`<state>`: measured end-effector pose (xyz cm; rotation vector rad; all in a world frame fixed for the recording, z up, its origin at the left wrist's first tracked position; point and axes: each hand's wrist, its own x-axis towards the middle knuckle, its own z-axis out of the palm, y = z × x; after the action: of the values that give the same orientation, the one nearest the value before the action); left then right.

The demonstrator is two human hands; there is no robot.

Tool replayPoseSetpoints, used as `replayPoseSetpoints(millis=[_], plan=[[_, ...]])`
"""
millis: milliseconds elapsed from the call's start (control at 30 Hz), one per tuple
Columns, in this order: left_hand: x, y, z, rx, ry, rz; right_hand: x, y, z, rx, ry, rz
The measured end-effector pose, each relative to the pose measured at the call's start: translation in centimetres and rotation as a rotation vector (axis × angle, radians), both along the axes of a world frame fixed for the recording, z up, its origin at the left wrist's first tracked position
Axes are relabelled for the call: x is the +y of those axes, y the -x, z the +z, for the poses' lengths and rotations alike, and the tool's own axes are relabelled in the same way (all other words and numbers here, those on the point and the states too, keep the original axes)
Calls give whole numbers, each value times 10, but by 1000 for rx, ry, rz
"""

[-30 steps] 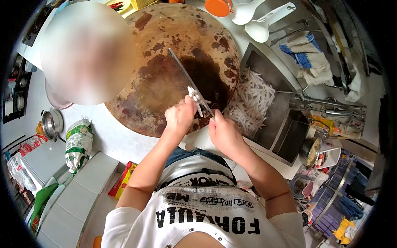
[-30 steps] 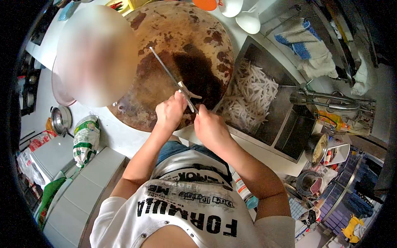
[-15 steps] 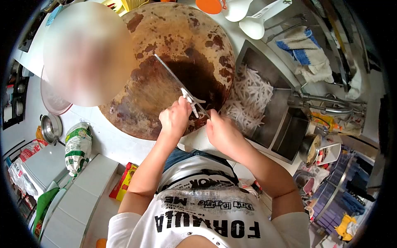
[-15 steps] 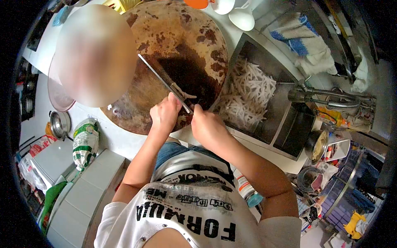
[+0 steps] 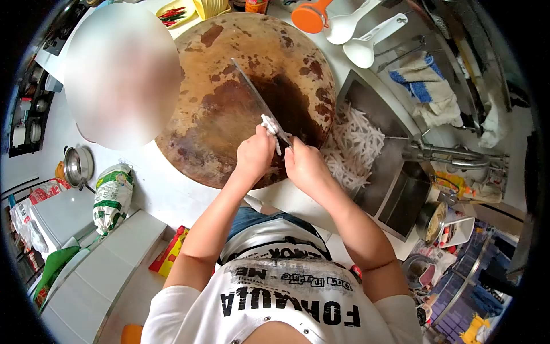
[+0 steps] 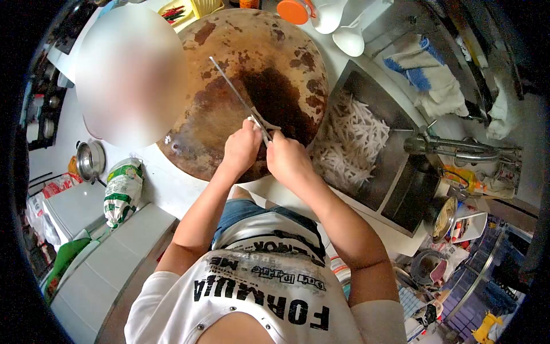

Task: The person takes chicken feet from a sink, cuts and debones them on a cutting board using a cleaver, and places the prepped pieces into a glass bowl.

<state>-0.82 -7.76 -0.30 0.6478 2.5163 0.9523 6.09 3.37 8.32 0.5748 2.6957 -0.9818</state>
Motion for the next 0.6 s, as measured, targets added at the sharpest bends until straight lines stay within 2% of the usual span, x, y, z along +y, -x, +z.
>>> replayPoseSetpoints(millis=[167, 267, 300, 367, 400, 433, 500, 600], plan=[[10, 3, 18, -38, -102, 45, 3, -8, 24, 105, 30, -94], [16, 9, 44, 97, -317, 32, 3, -8, 64, 165, -42, -97], [18, 13, 48, 97, -320, 27, 3, -6, 74, 156, -55, -103], [21, 23, 49, 190, -359, 14, 5, 11, 66, 102, -75, -96], [23, 29, 33, 145, -72, 2, 5, 22, 57, 37, -90, -88], [26, 33, -1, 163, 204, -65, 13, 38, 12, -89, -138, -55], [31, 31, 0, 189, 319, -76, 19, 45, 13, -192, -74, -90], [30, 32, -2, 176, 271, -53, 9, 39, 13, -149, -83, -116]])
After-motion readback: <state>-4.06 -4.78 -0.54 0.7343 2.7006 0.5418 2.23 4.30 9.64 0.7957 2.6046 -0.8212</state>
